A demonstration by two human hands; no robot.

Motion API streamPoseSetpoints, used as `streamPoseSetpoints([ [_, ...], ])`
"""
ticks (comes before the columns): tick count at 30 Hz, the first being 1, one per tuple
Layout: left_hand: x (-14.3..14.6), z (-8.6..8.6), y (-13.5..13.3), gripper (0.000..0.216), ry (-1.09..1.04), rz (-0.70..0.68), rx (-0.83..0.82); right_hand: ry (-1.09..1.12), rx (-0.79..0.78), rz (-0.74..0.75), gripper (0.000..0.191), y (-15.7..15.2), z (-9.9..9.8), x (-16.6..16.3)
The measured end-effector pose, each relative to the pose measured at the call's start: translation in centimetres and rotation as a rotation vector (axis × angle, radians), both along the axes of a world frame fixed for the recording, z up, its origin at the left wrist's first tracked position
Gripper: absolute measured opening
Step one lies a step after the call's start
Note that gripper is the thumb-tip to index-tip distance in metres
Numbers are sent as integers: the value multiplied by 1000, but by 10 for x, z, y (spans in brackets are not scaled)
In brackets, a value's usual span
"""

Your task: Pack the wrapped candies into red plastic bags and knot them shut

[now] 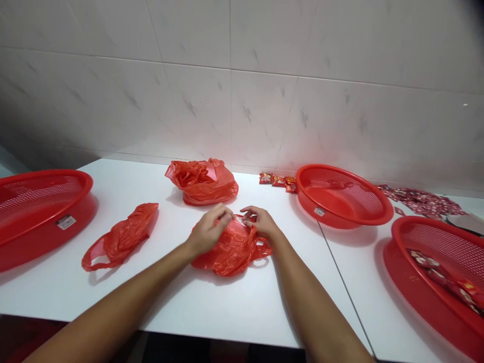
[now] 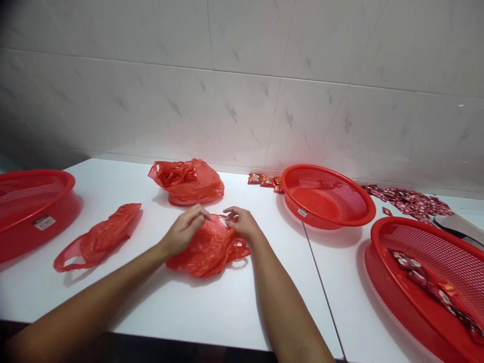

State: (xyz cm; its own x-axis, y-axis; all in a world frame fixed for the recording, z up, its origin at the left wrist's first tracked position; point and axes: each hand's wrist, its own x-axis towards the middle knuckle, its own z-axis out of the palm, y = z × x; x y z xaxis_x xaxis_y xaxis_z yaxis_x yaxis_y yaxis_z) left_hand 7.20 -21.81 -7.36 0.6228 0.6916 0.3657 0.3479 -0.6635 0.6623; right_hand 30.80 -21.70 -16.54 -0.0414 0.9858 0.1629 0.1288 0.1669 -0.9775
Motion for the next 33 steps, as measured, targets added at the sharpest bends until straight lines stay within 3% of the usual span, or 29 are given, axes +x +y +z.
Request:
streamPoseSetpoints([
  [5,-3,5,97,55,254,338,-7,40,38,-178,26,6,-7,5],
  [8,-7,9,120,52,274,429,25,113,86,-283,22,9,-6,10],
  [11,-9,4,95,57,275,403,71,245,140,-321,26,10,-3,14],
  [16,-11,-31,24,81,452,84,99,467,146,-285,27,12,-1,13],
  [18,-12,-43,16,65,440,37,78,546,150,-306,26,11,-1,14],
  [21,-16,-47,29,32,262,9,-47,657,178,-375,31,8,0,18],
  [25,-22,-24,56,19,-110,81,-360,760,222,-470,29,3,3,25],
  [29,-24,-3,66,27,-520,86,-504,756,209,-513,26,1,3,29],
  [33,-21,-20,74,38,-754,324,-472,627,164,-525,38,0,2,34],
])
